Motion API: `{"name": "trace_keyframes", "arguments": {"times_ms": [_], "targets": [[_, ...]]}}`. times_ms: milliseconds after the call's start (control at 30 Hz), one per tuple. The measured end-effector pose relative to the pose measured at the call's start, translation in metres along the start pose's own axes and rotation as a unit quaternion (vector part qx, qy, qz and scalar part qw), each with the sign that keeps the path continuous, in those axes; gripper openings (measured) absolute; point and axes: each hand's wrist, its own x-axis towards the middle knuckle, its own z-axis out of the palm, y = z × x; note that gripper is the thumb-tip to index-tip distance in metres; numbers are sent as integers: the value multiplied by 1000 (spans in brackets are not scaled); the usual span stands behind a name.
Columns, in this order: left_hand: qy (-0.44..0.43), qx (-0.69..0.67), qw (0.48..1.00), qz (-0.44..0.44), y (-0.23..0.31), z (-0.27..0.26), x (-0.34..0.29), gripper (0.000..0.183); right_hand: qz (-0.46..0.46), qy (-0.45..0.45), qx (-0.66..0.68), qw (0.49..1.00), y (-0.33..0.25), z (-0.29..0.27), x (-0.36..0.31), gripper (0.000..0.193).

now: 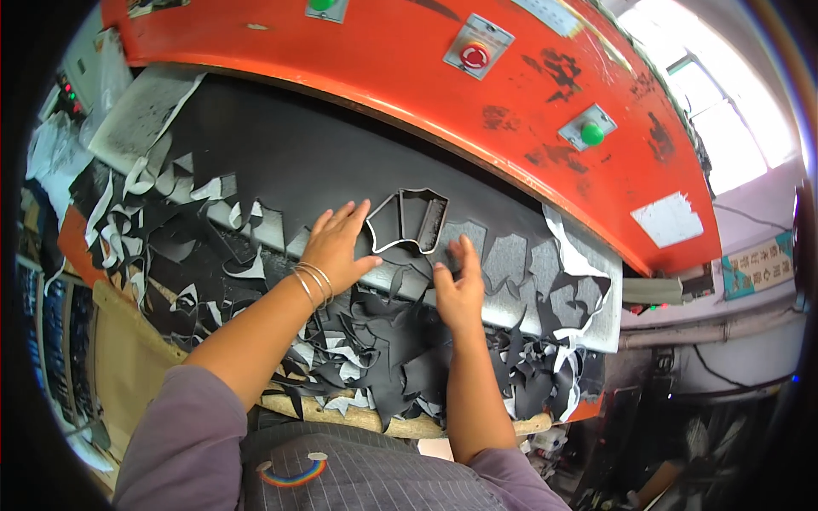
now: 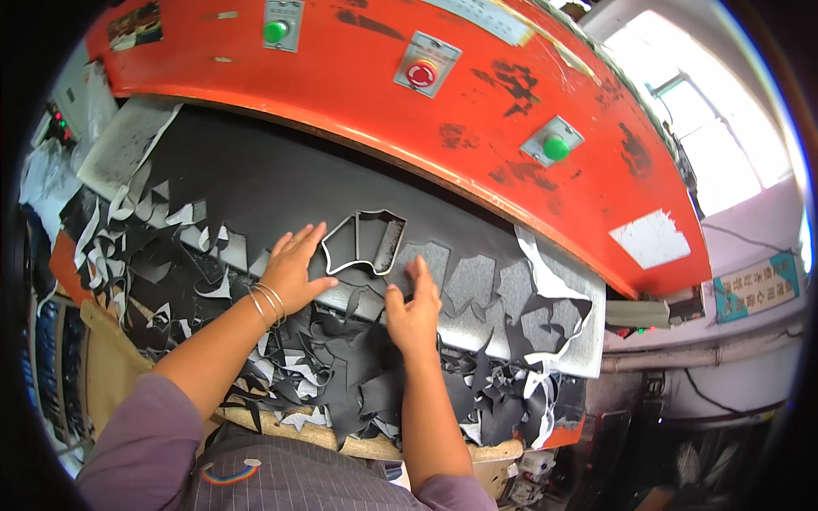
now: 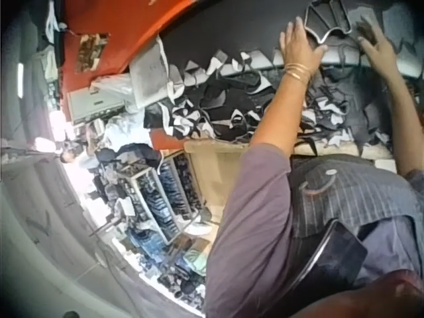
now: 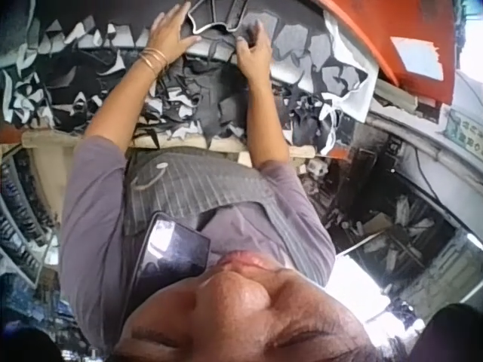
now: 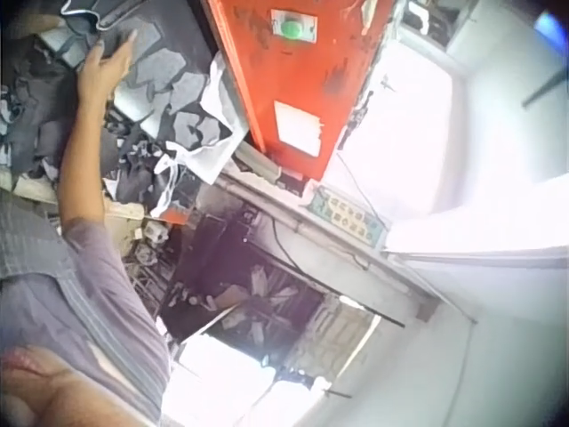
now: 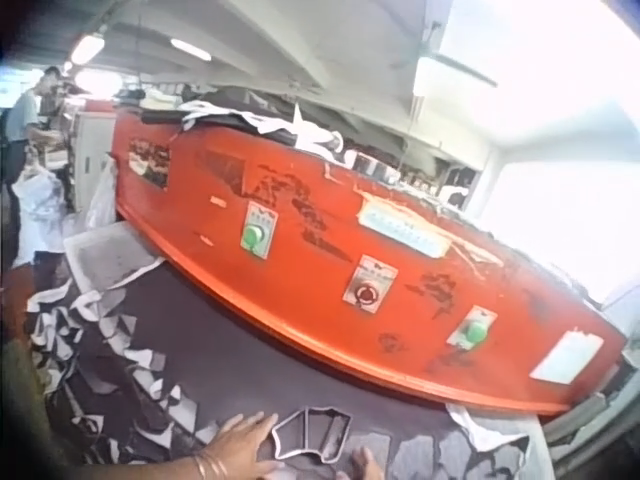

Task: Cutting shoe parts from a sheet of material using a metal die and a hydraulic clicker press.

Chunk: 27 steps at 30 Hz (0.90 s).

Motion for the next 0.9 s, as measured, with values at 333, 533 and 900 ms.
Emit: {"name": "trace_keyframes", "arguments": {"times_ms": [333,533,900], "targets": [[-21,-32,999,37,-2,-11,11,71,-113,-91,-183,972,-8,-5,-7,75],[-29,-34,999,24,6,-13,12,71,-115,-109,-190,969,-9,-13,1,73],[69,38,996,30,14,9,16,73,-118,-106,-174,972,-6,-13,14,75]]}}
